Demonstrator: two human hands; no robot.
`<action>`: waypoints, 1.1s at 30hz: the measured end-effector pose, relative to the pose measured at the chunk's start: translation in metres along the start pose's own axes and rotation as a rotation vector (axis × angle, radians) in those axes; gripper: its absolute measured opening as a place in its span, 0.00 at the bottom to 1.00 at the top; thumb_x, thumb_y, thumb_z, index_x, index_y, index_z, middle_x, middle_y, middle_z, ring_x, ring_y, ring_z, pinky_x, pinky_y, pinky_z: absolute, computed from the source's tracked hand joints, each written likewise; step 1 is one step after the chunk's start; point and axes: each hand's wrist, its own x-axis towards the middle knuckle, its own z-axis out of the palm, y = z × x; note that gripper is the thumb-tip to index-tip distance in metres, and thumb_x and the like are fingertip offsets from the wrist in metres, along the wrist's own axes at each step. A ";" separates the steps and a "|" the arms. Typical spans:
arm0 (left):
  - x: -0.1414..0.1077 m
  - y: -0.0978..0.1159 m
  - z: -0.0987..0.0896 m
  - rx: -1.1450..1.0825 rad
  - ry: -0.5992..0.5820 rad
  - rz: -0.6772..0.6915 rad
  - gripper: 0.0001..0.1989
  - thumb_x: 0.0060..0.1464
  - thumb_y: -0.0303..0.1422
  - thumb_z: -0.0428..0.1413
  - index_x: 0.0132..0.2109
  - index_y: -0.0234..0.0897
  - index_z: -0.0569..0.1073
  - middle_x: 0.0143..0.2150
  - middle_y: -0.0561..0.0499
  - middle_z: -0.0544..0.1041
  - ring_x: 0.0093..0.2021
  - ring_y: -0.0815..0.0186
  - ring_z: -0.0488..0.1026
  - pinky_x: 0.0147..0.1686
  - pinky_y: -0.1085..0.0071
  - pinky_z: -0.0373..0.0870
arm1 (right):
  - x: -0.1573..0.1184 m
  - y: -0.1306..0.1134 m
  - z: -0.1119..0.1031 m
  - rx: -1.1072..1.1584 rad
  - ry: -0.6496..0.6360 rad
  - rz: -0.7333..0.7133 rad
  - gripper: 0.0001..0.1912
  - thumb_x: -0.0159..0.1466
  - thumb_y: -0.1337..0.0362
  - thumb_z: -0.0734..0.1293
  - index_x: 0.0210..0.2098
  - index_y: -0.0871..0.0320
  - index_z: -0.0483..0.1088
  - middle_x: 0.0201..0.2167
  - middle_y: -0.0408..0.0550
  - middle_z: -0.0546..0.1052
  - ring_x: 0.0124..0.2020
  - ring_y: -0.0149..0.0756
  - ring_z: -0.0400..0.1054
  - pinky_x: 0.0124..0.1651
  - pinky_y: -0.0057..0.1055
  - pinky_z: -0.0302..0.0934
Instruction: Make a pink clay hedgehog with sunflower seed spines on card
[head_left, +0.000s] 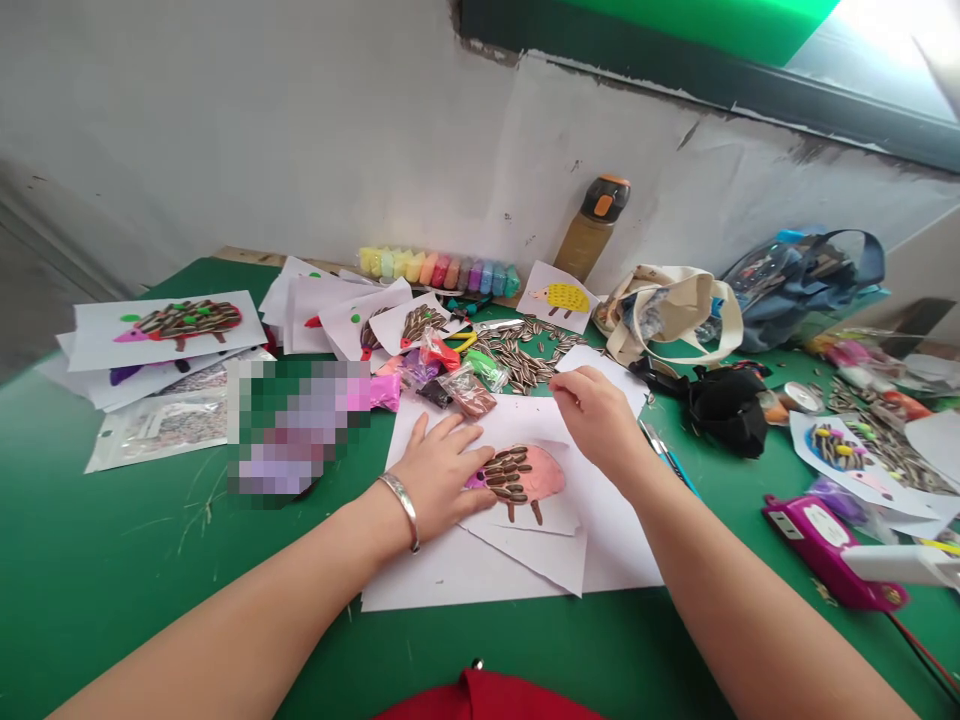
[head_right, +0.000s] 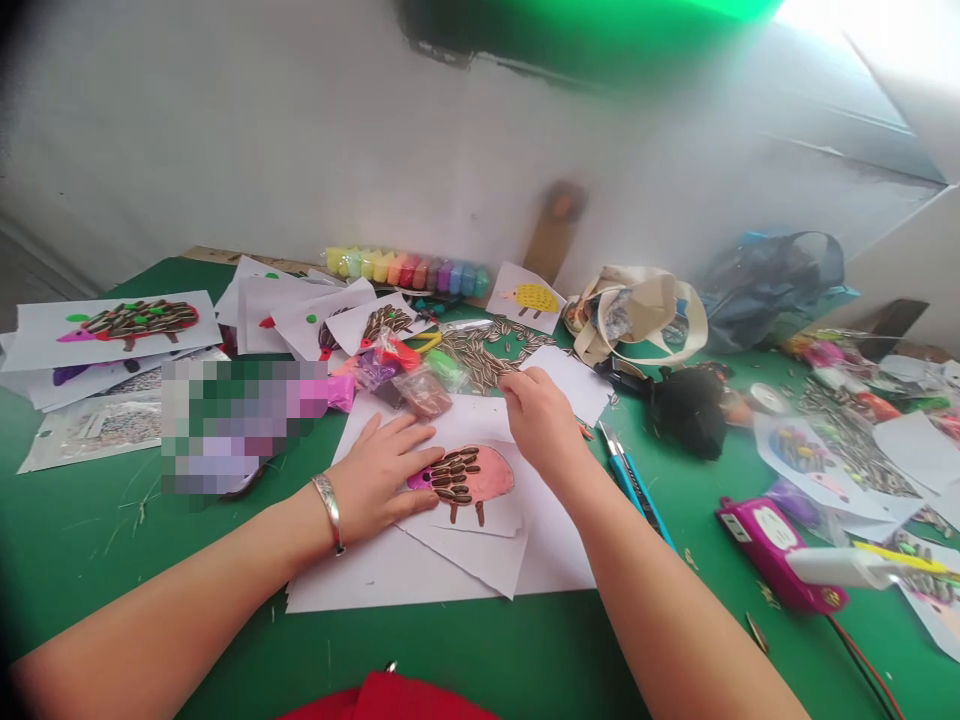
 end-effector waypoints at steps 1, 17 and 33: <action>0.001 0.000 0.000 0.001 0.000 -0.001 0.22 0.55 0.46 0.56 0.54 0.41 0.72 0.60 0.42 0.68 0.61 0.44 0.58 0.56 0.35 0.50 | -0.010 -0.004 -0.006 0.135 0.003 0.035 0.09 0.65 0.68 0.58 0.37 0.56 0.70 0.36 0.47 0.73 0.36 0.34 0.67 0.38 0.30 0.58; 0.002 0.001 0.000 0.032 -0.024 -0.009 0.20 0.57 0.44 0.55 0.54 0.42 0.71 0.61 0.43 0.67 0.62 0.44 0.57 0.56 0.35 0.50 | -0.073 -0.017 0.002 0.471 -0.169 0.020 0.10 0.65 0.68 0.61 0.38 0.52 0.74 0.33 0.43 0.78 0.34 0.33 0.69 0.37 0.29 0.61; 0.003 0.002 -0.001 0.019 -0.013 0.002 0.20 0.56 0.43 0.56 0.53 0.41 0.73 0.60 0.42 0.68 0.61 0.44 0.59 0.56 0.40 0.53 | -0.076 -0.015 0.014 0.462 -0.053 -0.105 0.06 0.64 0.69 0.65 0.35 0.54 0.74 0.34 0.45 0.76 0.40 0.36 0.67 0.43 0.33 0.61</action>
